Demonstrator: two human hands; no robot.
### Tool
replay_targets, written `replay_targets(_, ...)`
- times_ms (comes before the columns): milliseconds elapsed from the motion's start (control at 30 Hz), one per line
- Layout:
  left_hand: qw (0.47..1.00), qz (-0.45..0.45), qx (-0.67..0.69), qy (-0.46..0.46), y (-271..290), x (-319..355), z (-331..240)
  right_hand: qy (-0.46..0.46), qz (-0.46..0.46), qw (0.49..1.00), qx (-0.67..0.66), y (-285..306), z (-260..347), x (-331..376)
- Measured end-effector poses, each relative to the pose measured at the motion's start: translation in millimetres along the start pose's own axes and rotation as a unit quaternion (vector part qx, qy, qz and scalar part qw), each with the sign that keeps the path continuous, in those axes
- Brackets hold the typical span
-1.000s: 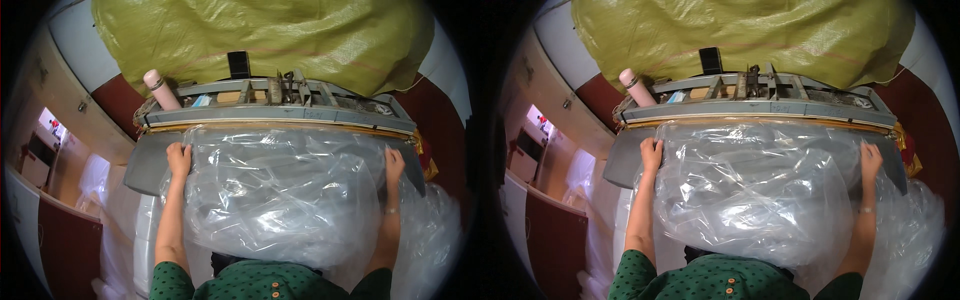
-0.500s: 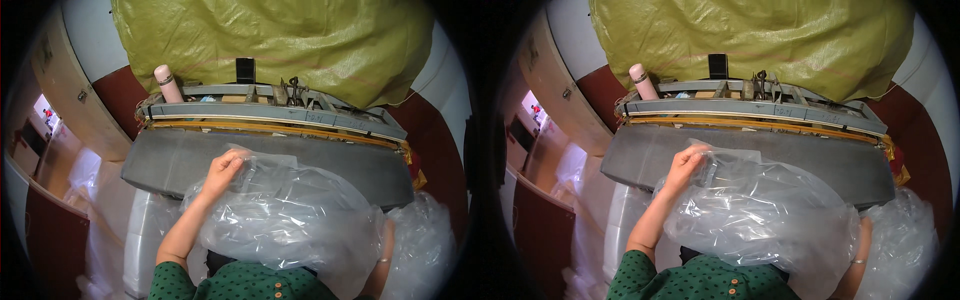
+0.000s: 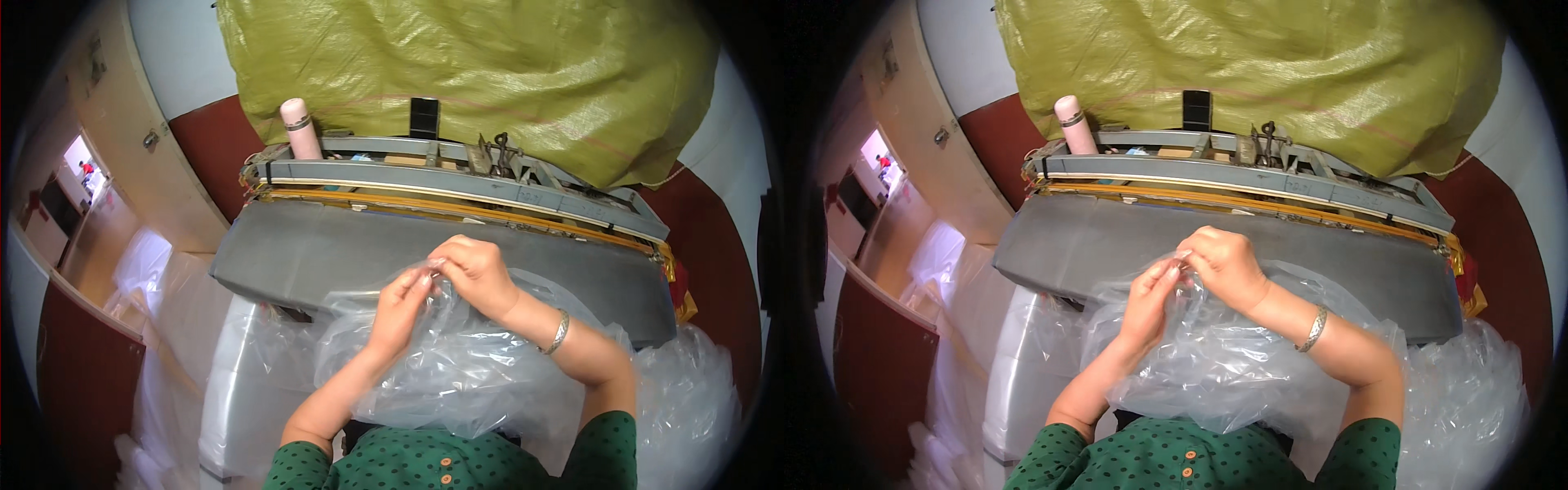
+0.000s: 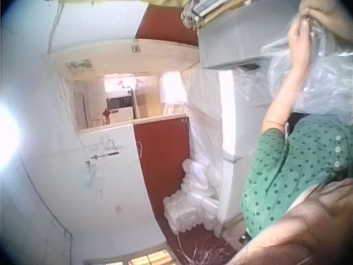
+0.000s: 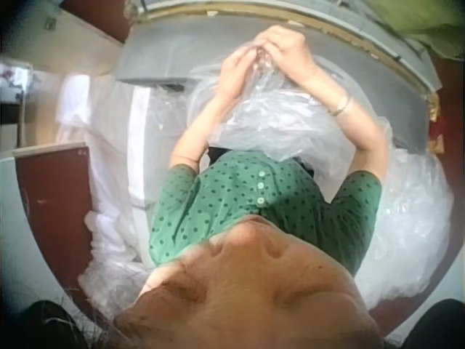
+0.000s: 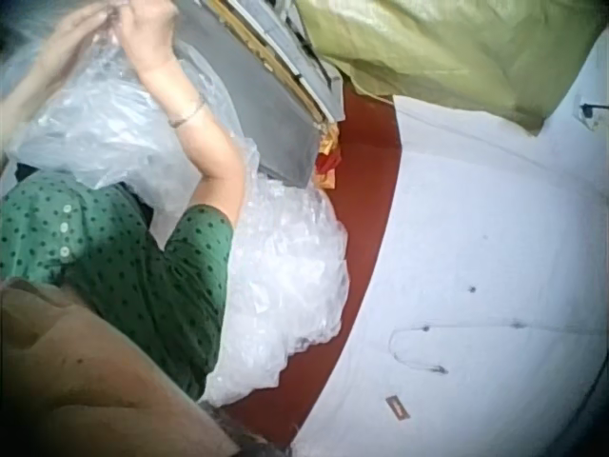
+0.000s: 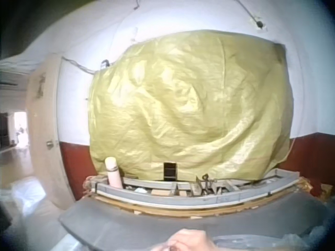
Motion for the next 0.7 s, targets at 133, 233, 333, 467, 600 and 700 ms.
replay_targets(133, 0.694, -0.224, -0.578, -0.367, 55, 25, -71, -0.080, -0.162, 0.966, -0.185, 38, -4, 2)
replay_targets(233, 0.900, 0.001, -0.432, -0.052, 128, 31, -26, -0.098, -0.345, 0.890, -0.280, 108, -15, 14)
replay_targets(333, 0.773, 0.180, -0.604, 0.072, 176, 68, 13, -0.108, -0.484, 0.847, -0.192, 187, -33, 38)
replay_targets(467, 0.746, 0.091, -0.652, 0.105, 253, 80, -7, -0.157, -0.471, 0.862, -0.102, 254, -119, 99)
replay_targets(600, 0.641, -0.229, -0.731, -0.038, 276, 23, -132, -0.234, -0.460, 0.857, -0.013, 274, -197, 175)
replay_targets(700, 0.418, -0.376, -0.730, -0.389, 206, -8, -204, -0.263, -0.494, 0.828, 0.031, 288, -237, 220)
Point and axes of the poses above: each hand's wrist, its own x-axis away from the middle knuckle, its own y-axis out of the back of the hand, z = x × y, the point moved 5 cm from there along -x, towards the middle knuckle, and after that the axes turned 7 degrees about -x, right-handed, at the moved point
